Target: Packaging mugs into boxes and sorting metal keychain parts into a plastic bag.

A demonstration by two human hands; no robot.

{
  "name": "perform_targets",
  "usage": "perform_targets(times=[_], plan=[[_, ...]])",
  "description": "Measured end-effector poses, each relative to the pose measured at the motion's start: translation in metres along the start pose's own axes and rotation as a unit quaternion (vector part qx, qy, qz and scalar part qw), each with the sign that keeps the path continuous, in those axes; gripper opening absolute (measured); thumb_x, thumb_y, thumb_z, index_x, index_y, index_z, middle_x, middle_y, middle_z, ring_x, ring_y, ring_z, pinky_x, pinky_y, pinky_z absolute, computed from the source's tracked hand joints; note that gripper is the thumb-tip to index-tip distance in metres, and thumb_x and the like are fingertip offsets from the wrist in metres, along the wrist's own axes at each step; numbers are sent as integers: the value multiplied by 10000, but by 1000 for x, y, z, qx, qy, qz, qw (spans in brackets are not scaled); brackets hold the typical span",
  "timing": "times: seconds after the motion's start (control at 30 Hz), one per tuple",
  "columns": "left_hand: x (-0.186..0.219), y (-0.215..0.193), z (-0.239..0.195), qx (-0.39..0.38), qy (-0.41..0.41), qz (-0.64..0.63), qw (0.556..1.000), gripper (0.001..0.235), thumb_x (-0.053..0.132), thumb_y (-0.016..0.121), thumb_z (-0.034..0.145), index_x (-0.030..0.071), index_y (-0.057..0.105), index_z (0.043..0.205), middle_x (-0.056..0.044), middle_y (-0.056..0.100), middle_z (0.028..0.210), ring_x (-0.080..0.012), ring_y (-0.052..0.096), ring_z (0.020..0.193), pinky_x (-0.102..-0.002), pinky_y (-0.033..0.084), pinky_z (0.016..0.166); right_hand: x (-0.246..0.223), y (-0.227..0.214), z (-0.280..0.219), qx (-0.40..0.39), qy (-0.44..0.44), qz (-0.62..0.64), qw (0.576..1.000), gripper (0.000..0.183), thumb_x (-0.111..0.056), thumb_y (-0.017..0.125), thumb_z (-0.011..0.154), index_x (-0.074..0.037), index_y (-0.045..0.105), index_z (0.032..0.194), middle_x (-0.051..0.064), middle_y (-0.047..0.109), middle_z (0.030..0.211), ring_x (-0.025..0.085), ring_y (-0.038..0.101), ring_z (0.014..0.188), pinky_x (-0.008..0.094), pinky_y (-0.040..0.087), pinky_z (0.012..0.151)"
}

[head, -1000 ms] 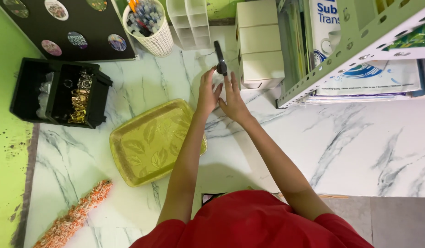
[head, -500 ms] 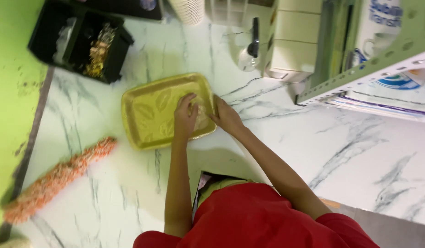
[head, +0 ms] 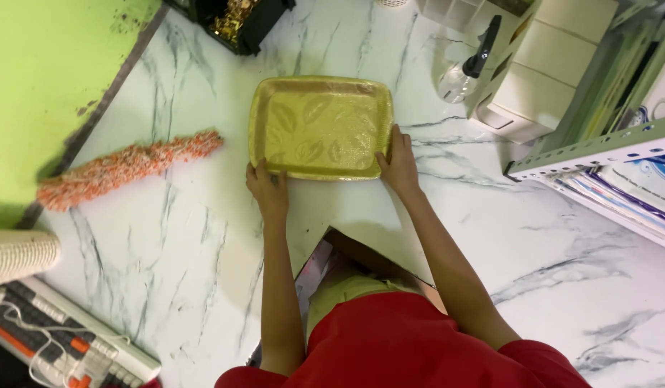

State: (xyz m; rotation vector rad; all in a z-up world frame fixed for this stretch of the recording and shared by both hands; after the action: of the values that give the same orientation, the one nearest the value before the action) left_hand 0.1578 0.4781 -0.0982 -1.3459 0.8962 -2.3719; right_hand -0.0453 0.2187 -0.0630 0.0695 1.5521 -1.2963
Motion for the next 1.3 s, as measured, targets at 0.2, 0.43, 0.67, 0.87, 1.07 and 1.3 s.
perform_targets(times=[0.2,0.43,0.67,0.87,1.07,1.3], plan=[[14,-27,-2,-5,-59,22,998,509,243,792,927,1,633,1344,-272,484,1412,-431,460,1302,-497,435,1080,3,-6,5,-62,-51,-7,997,985,-142,821,833,107,217,1569,254,497,1305,392,594,1131,422,538,950],[10,-55,-19,9,-50,76,996,480,193,766,918,-19,636,1328,-302,433,1451,-459,425,1326,-518,413,1089,-20,18,19,-113,-61,-11,992,982,-153,817,837,100,212,1569,261,475,1373,388,597,1158,419,538,960],[1,-89,-1,24,-38,114,992,470,175,768,896,-29,623,1294,-339,332,1547,-514,332,1403,-564,330,1143,-62,57,50,-139,-101,-59,983,960,-179,809,821,63,264,1573,243,477,1397,407,550,1208,443,528,968],[-10,-104,35,33,-41,131,990,393,170,749,908,24,648,1259,-255,471,1464,-462,383,1384,-576,330,1141,-131,79,95,-107,-166,-128,972,741,-150,824,820,8,474,1454,211,463,1440,410,478,1284,487,487,1025],[-1,-106,79,19,14,48,999,287,133,709,921,30,672,1186,-193,598,1358,-407,525,1281,-506,420,1091,-224,129,165,-6,-347,-97,933,641,-49,803,828,20,540,1409,235,384,1548,440,372,1421,565,339,1162],[7,-99,112,1,56,-24,998,217,111,690,938,46,687,1145,-155,677,1271,-355,628,1185,-444,497,1016,-214,237,275,47,-392,-320,861,258,-39,756,904,42,734,1149,196,656,1152,378,521,1257,737,114,1229]])
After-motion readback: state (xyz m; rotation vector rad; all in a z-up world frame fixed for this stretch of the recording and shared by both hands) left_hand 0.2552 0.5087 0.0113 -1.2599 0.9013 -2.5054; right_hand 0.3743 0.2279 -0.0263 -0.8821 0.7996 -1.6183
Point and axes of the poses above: each hand's wrist, its own z-axis towards the middle knuckle, its own y-axis out of the palm, x = y × z, the point moved 3 cm from there along z, towards the middle knuckle
